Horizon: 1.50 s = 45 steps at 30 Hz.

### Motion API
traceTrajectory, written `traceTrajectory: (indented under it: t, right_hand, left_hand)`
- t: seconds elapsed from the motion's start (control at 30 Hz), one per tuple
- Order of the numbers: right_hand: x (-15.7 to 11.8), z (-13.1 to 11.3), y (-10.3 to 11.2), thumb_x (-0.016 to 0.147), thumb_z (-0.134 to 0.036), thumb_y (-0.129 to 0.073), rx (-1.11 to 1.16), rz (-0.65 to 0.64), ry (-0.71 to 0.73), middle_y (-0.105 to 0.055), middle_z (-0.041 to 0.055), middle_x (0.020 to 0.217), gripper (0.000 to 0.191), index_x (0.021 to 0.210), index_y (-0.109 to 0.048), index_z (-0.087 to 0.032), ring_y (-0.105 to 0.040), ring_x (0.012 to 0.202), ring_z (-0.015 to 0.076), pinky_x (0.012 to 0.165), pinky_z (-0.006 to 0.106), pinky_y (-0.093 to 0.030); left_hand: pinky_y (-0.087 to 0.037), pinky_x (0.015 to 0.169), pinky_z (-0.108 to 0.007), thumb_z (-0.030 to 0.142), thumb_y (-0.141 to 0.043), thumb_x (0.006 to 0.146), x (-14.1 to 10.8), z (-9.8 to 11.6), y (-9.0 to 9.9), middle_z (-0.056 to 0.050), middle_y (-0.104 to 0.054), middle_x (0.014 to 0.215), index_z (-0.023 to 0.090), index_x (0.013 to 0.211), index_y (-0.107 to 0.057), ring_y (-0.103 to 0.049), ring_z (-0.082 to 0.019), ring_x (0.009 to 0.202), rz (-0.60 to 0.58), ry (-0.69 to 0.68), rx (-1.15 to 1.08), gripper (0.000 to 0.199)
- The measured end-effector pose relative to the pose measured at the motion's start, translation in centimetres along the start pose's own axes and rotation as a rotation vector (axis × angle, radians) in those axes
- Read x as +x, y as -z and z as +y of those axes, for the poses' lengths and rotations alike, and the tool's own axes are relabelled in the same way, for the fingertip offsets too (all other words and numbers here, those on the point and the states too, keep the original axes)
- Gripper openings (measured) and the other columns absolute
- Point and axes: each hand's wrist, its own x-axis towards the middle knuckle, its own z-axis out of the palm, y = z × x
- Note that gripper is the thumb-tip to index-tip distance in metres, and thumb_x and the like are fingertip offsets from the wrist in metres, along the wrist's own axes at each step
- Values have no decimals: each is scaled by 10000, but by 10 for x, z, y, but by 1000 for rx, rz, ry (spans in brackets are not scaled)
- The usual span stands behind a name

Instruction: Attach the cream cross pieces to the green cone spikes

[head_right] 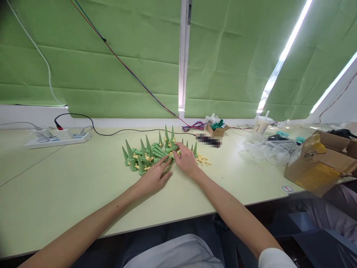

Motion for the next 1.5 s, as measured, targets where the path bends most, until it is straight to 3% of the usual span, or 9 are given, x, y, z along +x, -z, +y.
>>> traceTrajectory:
  t: [0.1,0.27,0.4,0.5,0.83,1.0,1.27,1.5]
  right_hand:
    - [0,1,-1,934,-283,-486,-12,-3,15,-667,79,988,297,1212,-495,-180,-605,683,164,706,282,-462]
    - [1,3,-3,939,-276,-477,-13,20,42,-667,96,1023,281,1197,-503,-169,-615,712,171,697,282,-463]
    - [1,4,-4,944,-288,-467,-29,58,66,-664,94,1014,287,1201,-509,-165,-608,699,167,679,284,-465]
    - [2,4,-5,945,-287,-469,-54,54,78,-663,90,1011,302,1219,-510,-167,-607,708,167,678,284,-465]
    - [3,1,-6,951,-273,-483,-198,-107,50,-669,96,1048,359,1295,-465,-172,-641,810,192,724,288,-462]
    - [2,-3,-6,963,-275,-471,-273,-197,32,-662,100,1104,372,1323,-438,-184,-642,937,211,757,283,-453]
    - [1,-7,-6,968,-269,-473,-266,-277,25,-652,103,1141,364,1321,-435,-190,-640,976,207,772,280,-448]
    - [1,-9,-8,953,-262,-504,-180,-237,34,-677,87,1077,349,1290,-457,-183,-642,927,204,768,287,-449]
  left_hand:
    - [-474,979,-435,354,-428,943,1,1,2,-163,-357,1517,143,1393,-472,-527,-310,1256,28,3,-26,499]
    - [-494,957,-411,297,-471,930,1,5,6,-141,-367,1511,172,1415,-445,-565,-288,1203,161,30,-54,502]
    - [-520,904,-377,302,-455,949,2,7,11,-123,-401,1485,220,1432,-409,-671,-176,865,274,60,-95,492]
    - [-538,842,-353,306,-445,961,3,7,13,-117,-425,1462,233,1409,-425,-603,-88,622,367,72,-142,455]
    - [-505,578,-248,303,-581,903,5,14,21,-78,-606,1169,201,1173,-566,-528,-58,557,679,78,-288,289]
    - [-470,563,-233,325,-604,888,5,18,25,-29,-612,973,190,1056,-572,-526,-63,564,705,120,-343,218]
    - [-459,541,-221,294,-607,880,5,18,24,-20,-583,949,191,1025,-547,-525,-57,562,702,72,-335,188]
    - [-448,505,-207,288,-610,877,5,16,25,-1,-564,862,192,998,-510,-510,-57,540,706,60,-351,184]
